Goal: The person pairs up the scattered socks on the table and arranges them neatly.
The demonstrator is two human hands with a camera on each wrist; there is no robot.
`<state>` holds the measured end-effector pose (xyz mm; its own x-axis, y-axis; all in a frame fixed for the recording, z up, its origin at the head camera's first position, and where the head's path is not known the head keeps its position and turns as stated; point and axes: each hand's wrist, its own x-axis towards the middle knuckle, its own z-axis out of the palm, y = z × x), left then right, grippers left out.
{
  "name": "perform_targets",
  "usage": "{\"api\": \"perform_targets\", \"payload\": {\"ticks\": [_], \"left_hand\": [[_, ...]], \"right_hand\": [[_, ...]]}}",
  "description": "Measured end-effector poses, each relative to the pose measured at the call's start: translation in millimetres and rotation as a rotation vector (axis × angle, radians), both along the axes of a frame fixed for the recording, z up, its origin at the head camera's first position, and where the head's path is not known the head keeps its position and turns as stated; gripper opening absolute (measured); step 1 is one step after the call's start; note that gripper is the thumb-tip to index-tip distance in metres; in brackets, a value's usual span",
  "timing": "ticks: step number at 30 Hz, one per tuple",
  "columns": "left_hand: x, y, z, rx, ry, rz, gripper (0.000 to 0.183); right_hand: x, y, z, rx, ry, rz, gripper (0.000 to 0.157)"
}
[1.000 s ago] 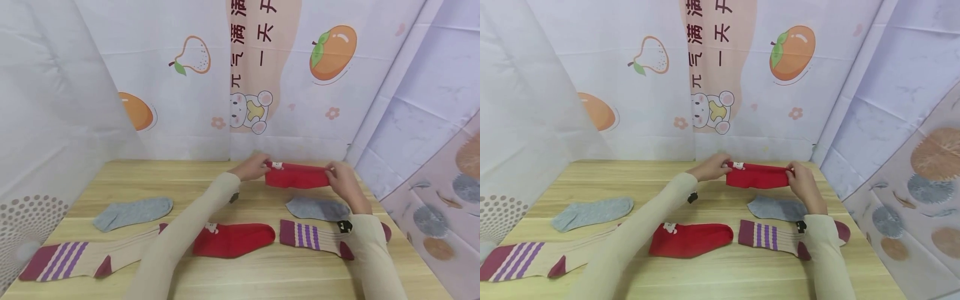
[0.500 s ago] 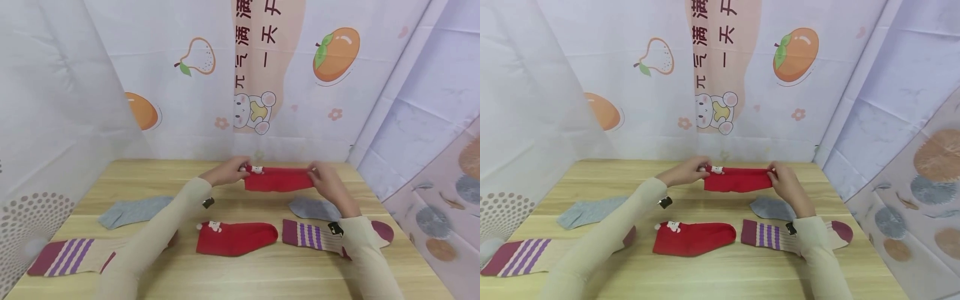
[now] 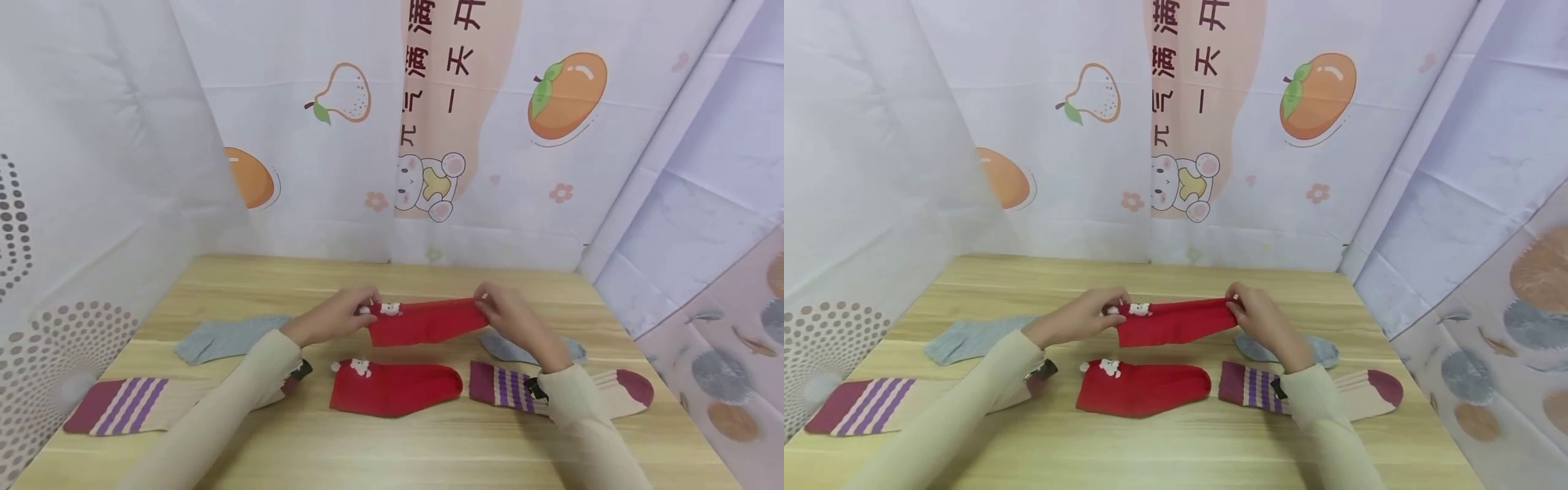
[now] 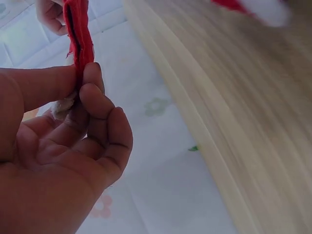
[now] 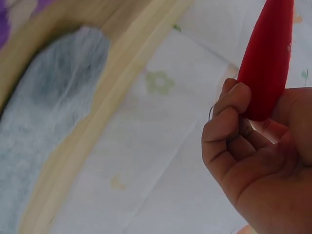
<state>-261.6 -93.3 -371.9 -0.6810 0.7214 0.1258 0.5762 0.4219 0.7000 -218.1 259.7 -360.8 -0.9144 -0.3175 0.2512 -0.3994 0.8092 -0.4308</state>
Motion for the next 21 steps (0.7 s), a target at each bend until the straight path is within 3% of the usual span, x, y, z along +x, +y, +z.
{"api": "perform_targets", "payload": {"ticks": [12, 17, 21], "left_hand": [[32.6, -34.4, -10.2, 0.002, -0.018, 0.032, 0.016], [41.3, -45.1, -11.3, -0.065, 0.003, 0.012, 0.014], [44.8, -51.9, -10.9, -0.128, 0.009, -0.007, 0.014]], "right_hand": [[15.4, -26.5, 3.4, 0.044, -0.158, 0.075, 0.005], [24.9, -34.2, 5.3, 0.092, -0.23, 0.161, 0.009], [30.5, -42.1, 7.6, 0.136, -0.227, 0.223, 0.011]]}}
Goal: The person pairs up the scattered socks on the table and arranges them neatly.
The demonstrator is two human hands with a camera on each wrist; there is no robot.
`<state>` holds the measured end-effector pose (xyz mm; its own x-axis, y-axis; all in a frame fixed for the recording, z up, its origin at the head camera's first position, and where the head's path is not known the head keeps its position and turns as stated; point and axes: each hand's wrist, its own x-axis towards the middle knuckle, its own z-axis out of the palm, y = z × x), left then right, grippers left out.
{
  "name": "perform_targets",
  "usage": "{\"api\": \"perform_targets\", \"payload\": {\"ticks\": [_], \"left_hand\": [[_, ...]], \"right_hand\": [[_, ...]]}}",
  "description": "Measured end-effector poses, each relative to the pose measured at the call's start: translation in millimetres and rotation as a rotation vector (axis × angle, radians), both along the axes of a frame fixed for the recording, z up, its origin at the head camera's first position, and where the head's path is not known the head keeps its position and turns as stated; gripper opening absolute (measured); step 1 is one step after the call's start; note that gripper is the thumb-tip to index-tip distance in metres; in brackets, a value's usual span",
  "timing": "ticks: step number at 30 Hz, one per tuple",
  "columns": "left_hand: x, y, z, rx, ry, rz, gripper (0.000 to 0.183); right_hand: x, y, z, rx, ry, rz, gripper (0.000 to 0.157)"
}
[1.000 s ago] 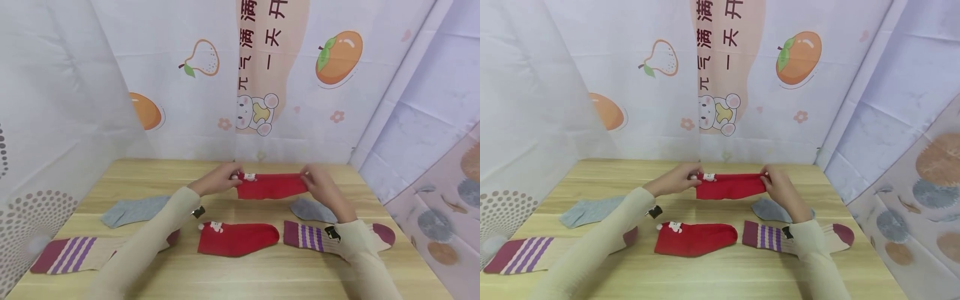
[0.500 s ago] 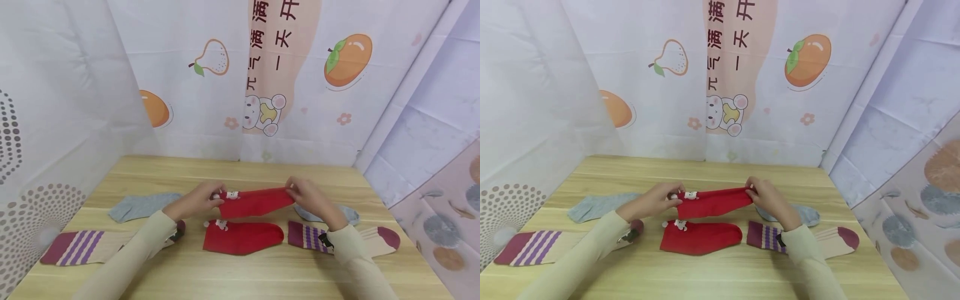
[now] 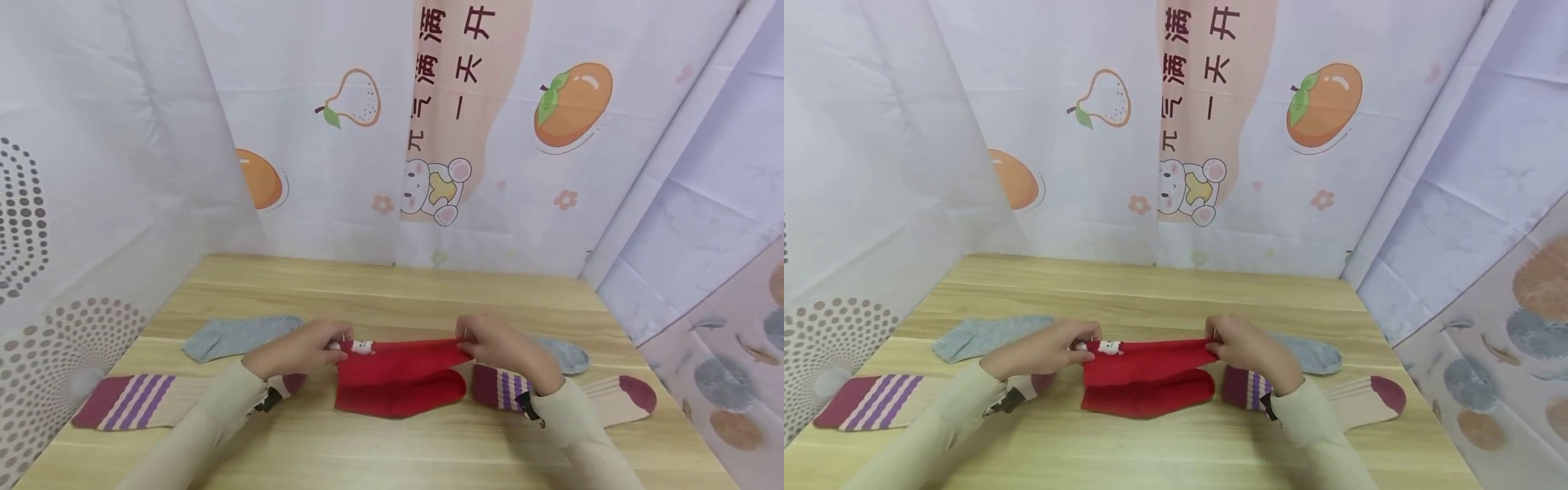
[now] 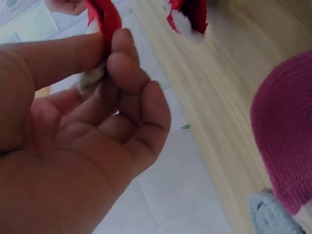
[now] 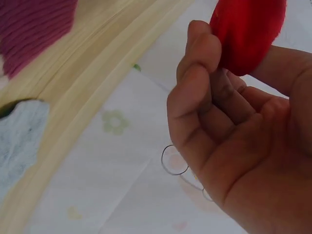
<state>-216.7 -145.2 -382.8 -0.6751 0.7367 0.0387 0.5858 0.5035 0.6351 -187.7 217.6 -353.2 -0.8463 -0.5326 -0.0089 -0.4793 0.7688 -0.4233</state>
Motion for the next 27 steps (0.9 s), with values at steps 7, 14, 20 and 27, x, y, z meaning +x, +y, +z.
{"api": "perform_targets", "payload": {"ticks": [7, 14, 20, 27], "left_hand": [[3.2, 0.5, 1.2, -0.03, 0.024, -0.015, 0.016], [5.0, 9.2, -4.4, -0.107, 0.057, 0.004, 0.016], [7.0, 14.8, -17.7, -0.14, 0.01, 0.014, 0.016], [8.5, 16.3, -29.6, -0.179, -0.007, -0.008, 0.017]], "right_hand": [[7.8, -9.5, 2.0, 0.05, -0.015, 0.017, 0.016], [13.9, -18.0, -2.9, 0.137, -0.059, -0.024, 0.018], [16.8, -22.6, -11.0, 0.208, -0.089, -0.05, 0.019], [20.0, -30.3, -20.6, 0.228, -0.119, -0.069, 0.021]]}}
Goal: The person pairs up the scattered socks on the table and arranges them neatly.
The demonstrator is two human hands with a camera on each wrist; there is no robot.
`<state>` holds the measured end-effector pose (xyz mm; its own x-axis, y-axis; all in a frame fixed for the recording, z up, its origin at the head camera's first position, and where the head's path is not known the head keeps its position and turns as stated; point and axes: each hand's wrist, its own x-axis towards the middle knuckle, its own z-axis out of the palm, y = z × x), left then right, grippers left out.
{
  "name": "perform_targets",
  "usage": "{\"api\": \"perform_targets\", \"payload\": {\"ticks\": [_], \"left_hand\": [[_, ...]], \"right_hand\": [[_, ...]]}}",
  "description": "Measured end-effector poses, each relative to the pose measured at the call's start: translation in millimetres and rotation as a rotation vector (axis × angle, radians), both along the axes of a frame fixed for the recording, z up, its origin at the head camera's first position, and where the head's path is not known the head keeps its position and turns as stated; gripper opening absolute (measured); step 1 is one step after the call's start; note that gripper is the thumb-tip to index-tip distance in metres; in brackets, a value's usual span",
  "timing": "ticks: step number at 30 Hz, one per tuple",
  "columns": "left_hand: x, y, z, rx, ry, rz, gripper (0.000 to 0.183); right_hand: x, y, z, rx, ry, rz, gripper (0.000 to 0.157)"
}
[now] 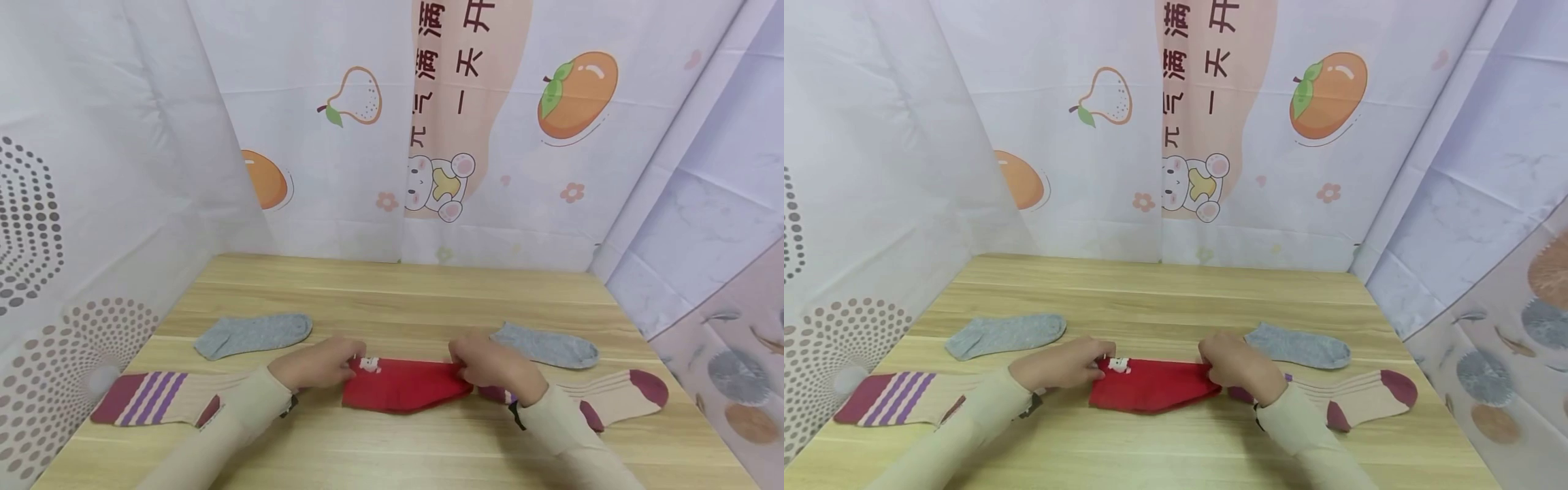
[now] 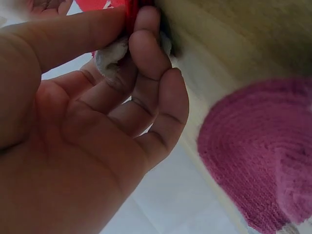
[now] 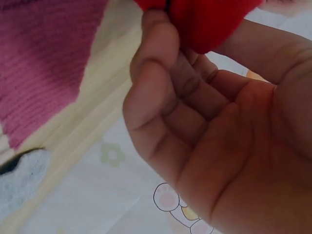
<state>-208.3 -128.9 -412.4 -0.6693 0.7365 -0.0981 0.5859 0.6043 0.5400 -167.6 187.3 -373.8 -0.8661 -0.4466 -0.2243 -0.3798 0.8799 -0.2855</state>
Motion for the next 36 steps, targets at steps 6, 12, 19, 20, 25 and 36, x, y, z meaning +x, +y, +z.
{"api": "perform_targets", "payload": {"ticks": [6, 12, 19, 20, 25, 36], "left_hand": [[2.8, 0.5, 0.8, -0.026, 0.033, -0.007, 0.015], [8.1, 4.6, 5.7, -0.014, 0.156, 0.024, 0.013], [32.3, 21.2, 23.1, -0.065, 0.436, -0.012, 0.026], [37.3, 24.8, 25.2, -0.067, 0.452, -0.032, 0.026], [61.7, 38.4, 26.2, -0.091, 0.468, -0.147, 0.022], [77.9, 46.9, 17.2, -0.225, 0.385, -0.205, 0.032]], "right_hand": [[3.0, -2.9, -4.6, 0.01, 0.037, 0.012, 0.025], [6.0, -3.4, 0.3, 0.002, 0.075, 0.014, 0.015], [21.4, -16.2, 15.9, 0.055, 0.207, 0.003, 0.019], [23.8, -19.6, 17.3, 0.076, 0.244, 0.023, 0.02], [38.9, -38.9, 22.3, 0.143, 0.306, 0.133, 0.028], [58.6, -43.3, -8.8, 0.173, 0.235, 0.271, 0.027]]}}
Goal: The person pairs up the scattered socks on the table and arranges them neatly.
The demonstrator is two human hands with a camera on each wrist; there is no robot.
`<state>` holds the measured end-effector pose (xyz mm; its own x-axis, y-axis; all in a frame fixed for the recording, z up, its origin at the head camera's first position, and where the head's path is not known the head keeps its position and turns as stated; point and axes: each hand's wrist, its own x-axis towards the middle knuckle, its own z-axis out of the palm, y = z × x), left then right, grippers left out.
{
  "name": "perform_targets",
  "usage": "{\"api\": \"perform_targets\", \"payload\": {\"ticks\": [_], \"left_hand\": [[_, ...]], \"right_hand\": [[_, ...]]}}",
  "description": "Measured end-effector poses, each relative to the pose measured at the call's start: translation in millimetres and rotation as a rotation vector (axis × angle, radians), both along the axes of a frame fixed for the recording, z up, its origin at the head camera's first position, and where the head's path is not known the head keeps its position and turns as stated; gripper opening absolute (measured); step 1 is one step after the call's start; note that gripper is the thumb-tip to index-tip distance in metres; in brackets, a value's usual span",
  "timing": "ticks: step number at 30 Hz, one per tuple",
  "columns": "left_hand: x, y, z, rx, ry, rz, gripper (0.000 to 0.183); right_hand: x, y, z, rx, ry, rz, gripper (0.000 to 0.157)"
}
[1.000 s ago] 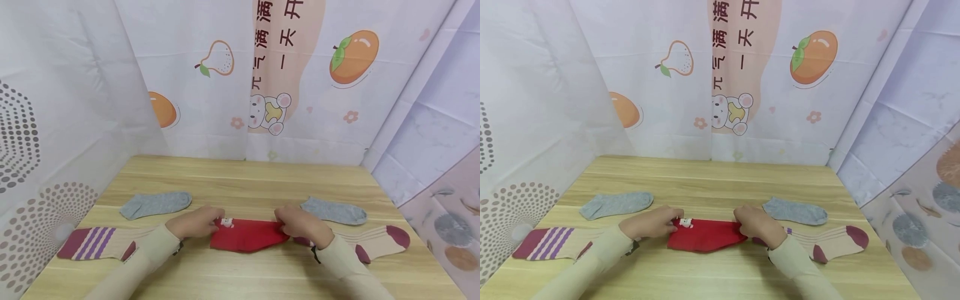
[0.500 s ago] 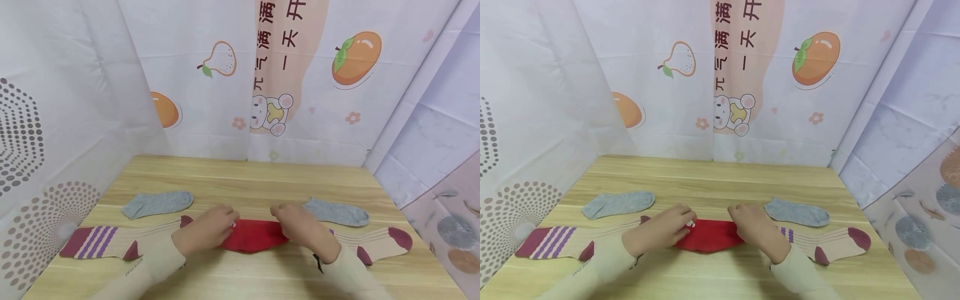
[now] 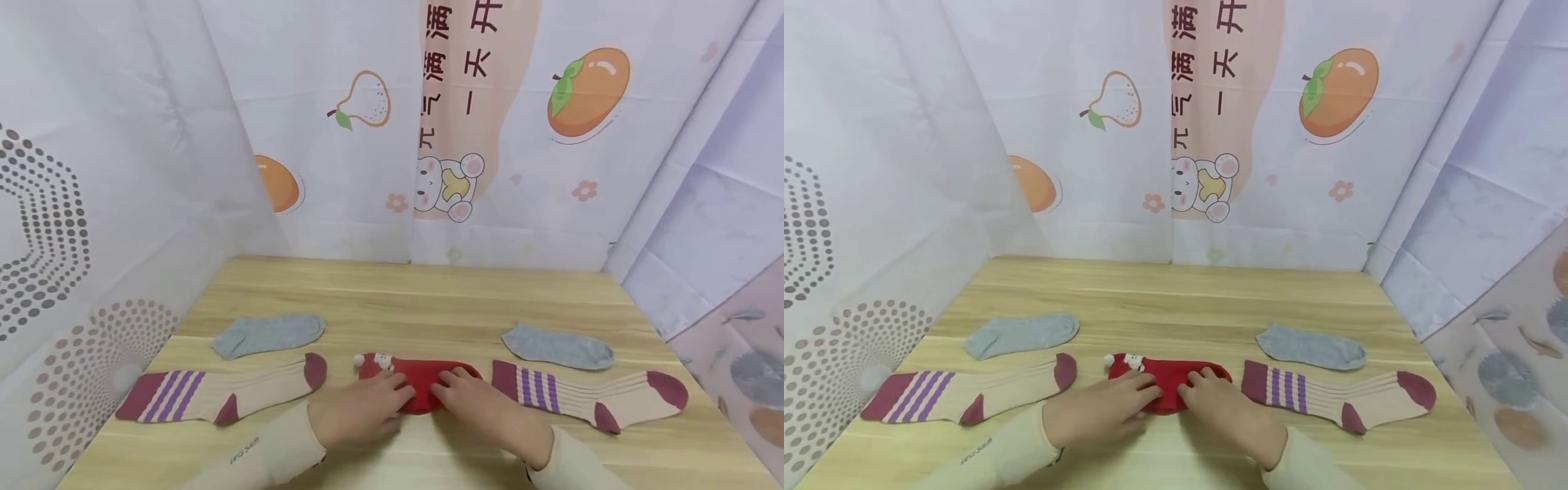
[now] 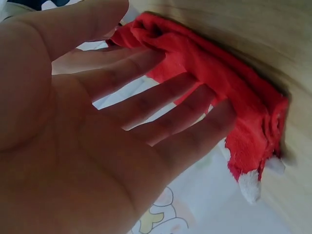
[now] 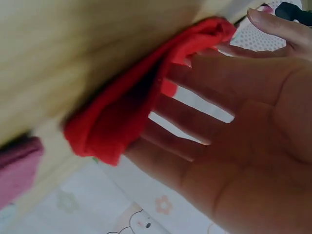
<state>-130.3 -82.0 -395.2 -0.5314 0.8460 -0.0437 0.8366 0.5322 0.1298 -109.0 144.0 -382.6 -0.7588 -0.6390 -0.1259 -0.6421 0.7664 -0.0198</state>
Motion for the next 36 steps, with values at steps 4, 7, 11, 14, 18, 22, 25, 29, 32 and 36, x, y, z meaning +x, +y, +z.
{"api": "perform_targets", "payload": {"ticks": [4, 7, 11, 14, 18, 22, 25, 29, 32, 36], "left_hand": [[2.0, 0.7, -1.0, 0.001, 0.005, 0.001, 0.029], [2.9, 0.8, -0.4, -0.014, 0.014, 0.006, 0.03], [2.9, 1.9, 0.2, -0.036, 0.029, 0.017, 0.033], [1.8, 3.6, -2.0, -0.038, 0.041, 0.017, 0.035], [-0.1, 5.3, -6.1, -0.031, 0.018, 0.033, 0.041], [-3.2, 6.5, -7.7, -0.024, -0.014, 0.057, 0.048], [-6.2, 7.2, -7.3, -0.019, -0.037, 0.07, 0.05], [-11.3, 8.8, -8.4, -0.002, -0.054, 0.091, 0.051], [-16.7, 10.0, -10.3, 0.022, -0.045, 0.098, 0.05], [-27.4, 8.5, -13.2, 0.049, -0.049, 0.111, 0.051]], "right_hand": [[3.5, 3.0, -8.9, -0.06, 0.013, 0.002, 0.032], [4.5, 4.5, -14.0, -0.075, 0.022, -0.002, 0.038], [4.8, 5.8, -19.8, -0.084, 0.031, -0.014, 0.045], [4.2, 7.9, -22.4, -0.128, 0.022, -0.046, 0.041], [0.8, 11.7, -22.9, -0.188, 0.004, -0.084, 0.033], [-3.5, 13.4, -21.2, -0.207, -0.008, -0.103, 0.031], [-6.8, 13.3, -20.1, -0.221, -0.006, -0.114, 0.031], [-12.2, 13.8, -20.5, -0.239, 0.014, -0.111, 0.028], [-17.5, 14.5, -20.7, -0.252, 0.032, -0.102, 0.026], [-29.3, 13.7, -21.7, -0.26, 0.046, -0.091, 0.025]]}}
